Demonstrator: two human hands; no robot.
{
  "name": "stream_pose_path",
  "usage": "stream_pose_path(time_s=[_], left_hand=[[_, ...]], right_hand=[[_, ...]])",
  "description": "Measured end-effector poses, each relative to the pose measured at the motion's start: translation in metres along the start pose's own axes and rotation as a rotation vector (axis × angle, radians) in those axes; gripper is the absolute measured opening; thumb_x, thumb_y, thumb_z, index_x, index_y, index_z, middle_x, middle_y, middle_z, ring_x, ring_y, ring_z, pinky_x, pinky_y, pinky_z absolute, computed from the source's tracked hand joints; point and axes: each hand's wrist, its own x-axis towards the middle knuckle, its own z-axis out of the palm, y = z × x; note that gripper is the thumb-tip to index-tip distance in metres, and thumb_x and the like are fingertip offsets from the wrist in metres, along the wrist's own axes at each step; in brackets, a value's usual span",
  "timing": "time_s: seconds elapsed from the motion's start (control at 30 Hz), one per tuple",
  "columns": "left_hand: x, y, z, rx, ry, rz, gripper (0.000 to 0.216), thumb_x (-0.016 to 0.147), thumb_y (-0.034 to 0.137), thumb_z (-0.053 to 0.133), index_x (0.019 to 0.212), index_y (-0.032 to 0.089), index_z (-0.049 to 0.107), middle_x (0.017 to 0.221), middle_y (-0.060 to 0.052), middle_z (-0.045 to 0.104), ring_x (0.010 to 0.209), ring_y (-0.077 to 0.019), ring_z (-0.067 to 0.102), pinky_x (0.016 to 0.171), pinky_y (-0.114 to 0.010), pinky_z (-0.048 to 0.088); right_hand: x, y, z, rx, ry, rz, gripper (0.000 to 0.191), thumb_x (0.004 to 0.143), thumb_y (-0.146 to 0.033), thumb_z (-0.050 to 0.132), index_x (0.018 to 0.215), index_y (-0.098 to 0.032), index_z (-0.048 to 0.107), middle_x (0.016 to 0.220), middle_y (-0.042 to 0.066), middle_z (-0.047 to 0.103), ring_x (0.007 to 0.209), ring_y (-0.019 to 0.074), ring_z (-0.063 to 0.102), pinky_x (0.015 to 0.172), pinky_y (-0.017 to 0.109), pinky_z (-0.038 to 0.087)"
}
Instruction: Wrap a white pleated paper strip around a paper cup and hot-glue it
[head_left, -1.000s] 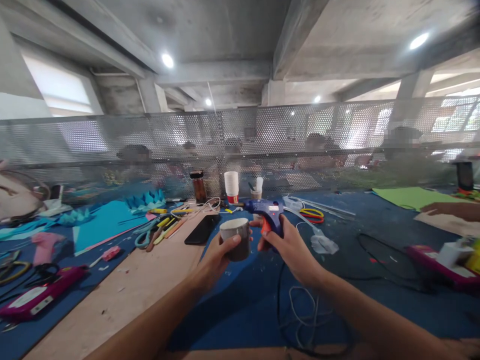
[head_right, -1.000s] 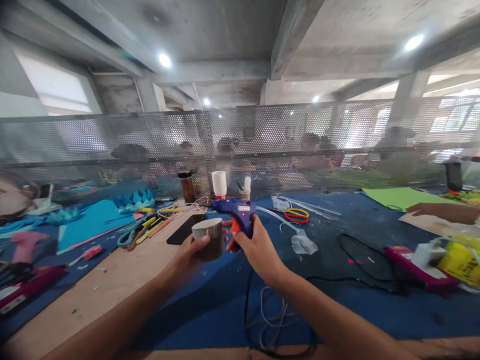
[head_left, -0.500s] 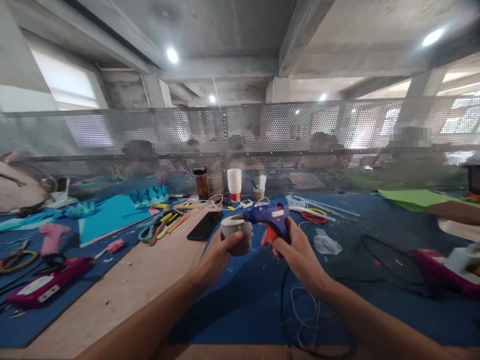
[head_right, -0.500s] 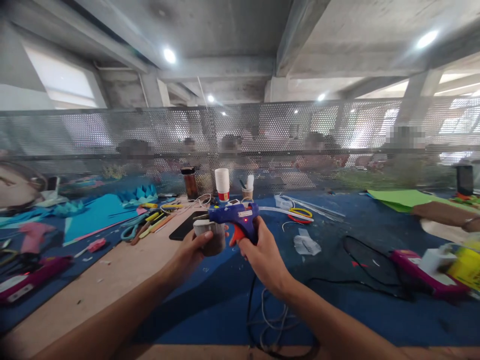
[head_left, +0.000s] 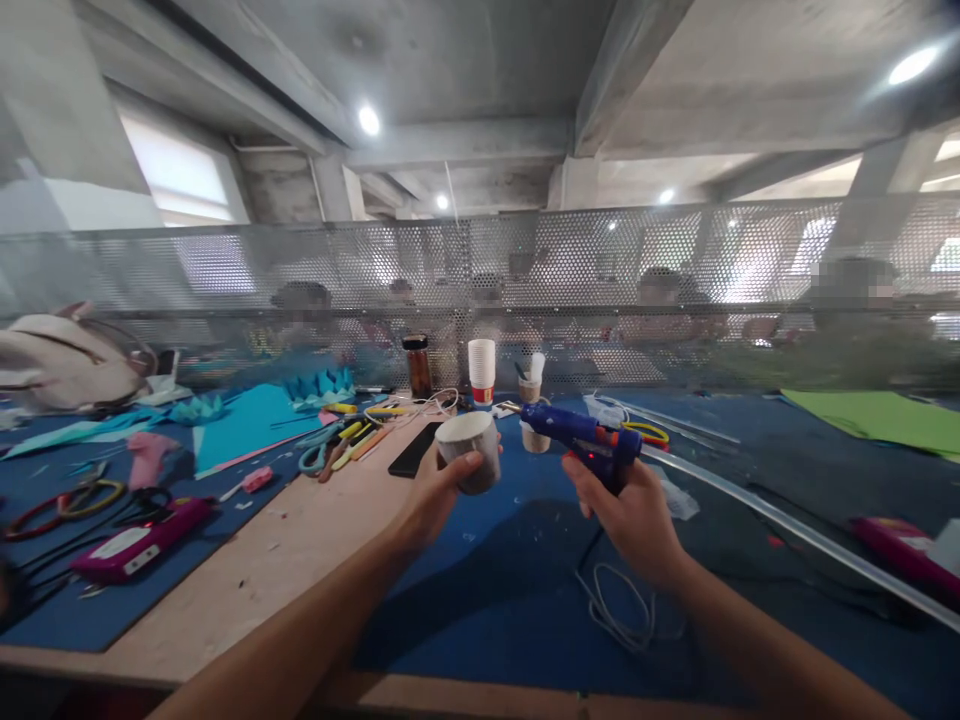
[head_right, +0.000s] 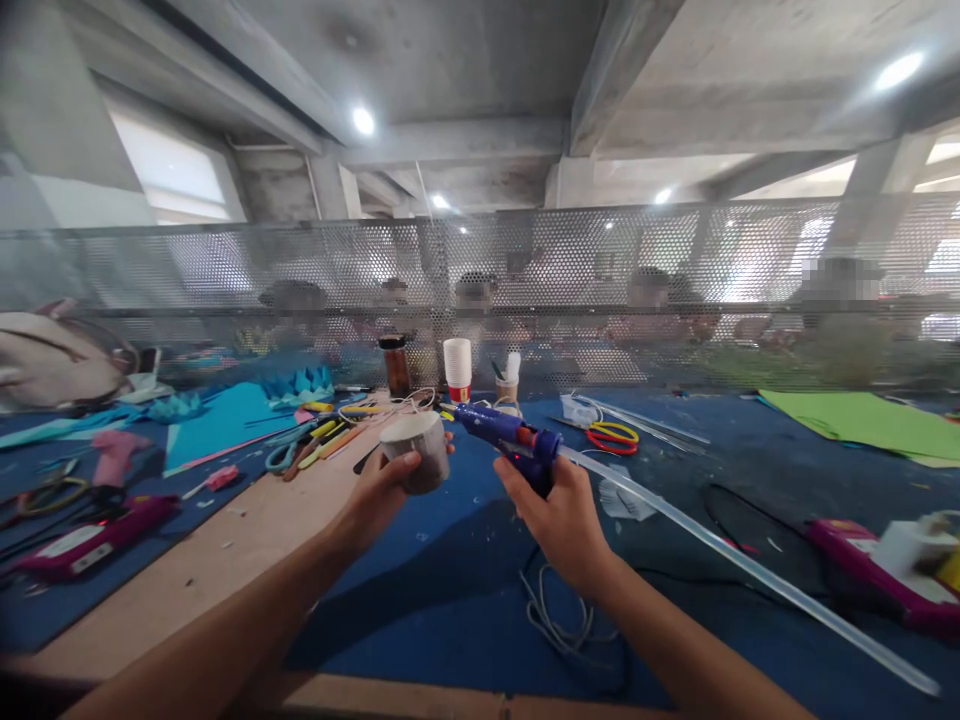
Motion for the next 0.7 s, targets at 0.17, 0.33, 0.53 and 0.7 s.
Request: stream_pose_path(time_s=[0.17,0.33,0.53,0.7], left_hand=[[0.001,0.005,0.000,0.031,0.032,0.034,0.068,0.069,0.040,0.085,0.130,0.016,0.065,0.114,-0.014,0.075,0.108,-0.0323,0.068,0.091,-0.040,0.052],[0.002,0.002,-0.006,0.069,0.042,0.076,0.067,0.070,0.037,0.085,0.131,0.017,0.063,0.120,-0.013,0.073,0.114,-0.0315,0.065,0.096,-0.040,0.049],[0.003,0.000,-0.007,0.057,0.047,0.088,0.063,0.068,0.037,0.086,0.124,0.017,0.064,0.116,-0.012,0.074,0.108,-0.0304,0.067,0.091,-0.039,0.050],[0.001,0.003,-0.003,0.057,0.079,0.086,0.062,0.066,0.036,0.087,0.120,0.017,0.066,0.109,-0.010,0.074,0.103,-0.0281,0.067,0.089,-0.037,0.050]], right_hand=[[-0.001,0.004,0.001,-0.028,-0.062,0.008,0.030,0.085,-0.049,0.065,0.084,-0.019,0.070,0.052,-0.001,0.061,0.050,0.0182,0.061,0.053,0.032,0.051],[-0.004,0.015,0.005,-0.059,-0.099,-0.041,0.036,0.090,-0.051,0.064,0.089,-0.016,0.073,0.056,0.001,0.062,0.048,0.0162,0.057,0.048,0.029,0.048],[-0.004,0.017,0.005,-0.122,-0.086,-0.123,0.038,0.093,-0.049,0.062,0.097,-0.014,0.075,0.058,0.000,0.060,0.048,0.0142,0.053,0.046,0.026,0.045],[-0.004,0.016,0.005,-0.136,-0.106,-0.124,0.036,0.093,-0.047,0.061,0.091,-0.015,0.075,0.052,-0.002,0.054,0.045,0.0134,0.050,0.043,0.025,0.041]])
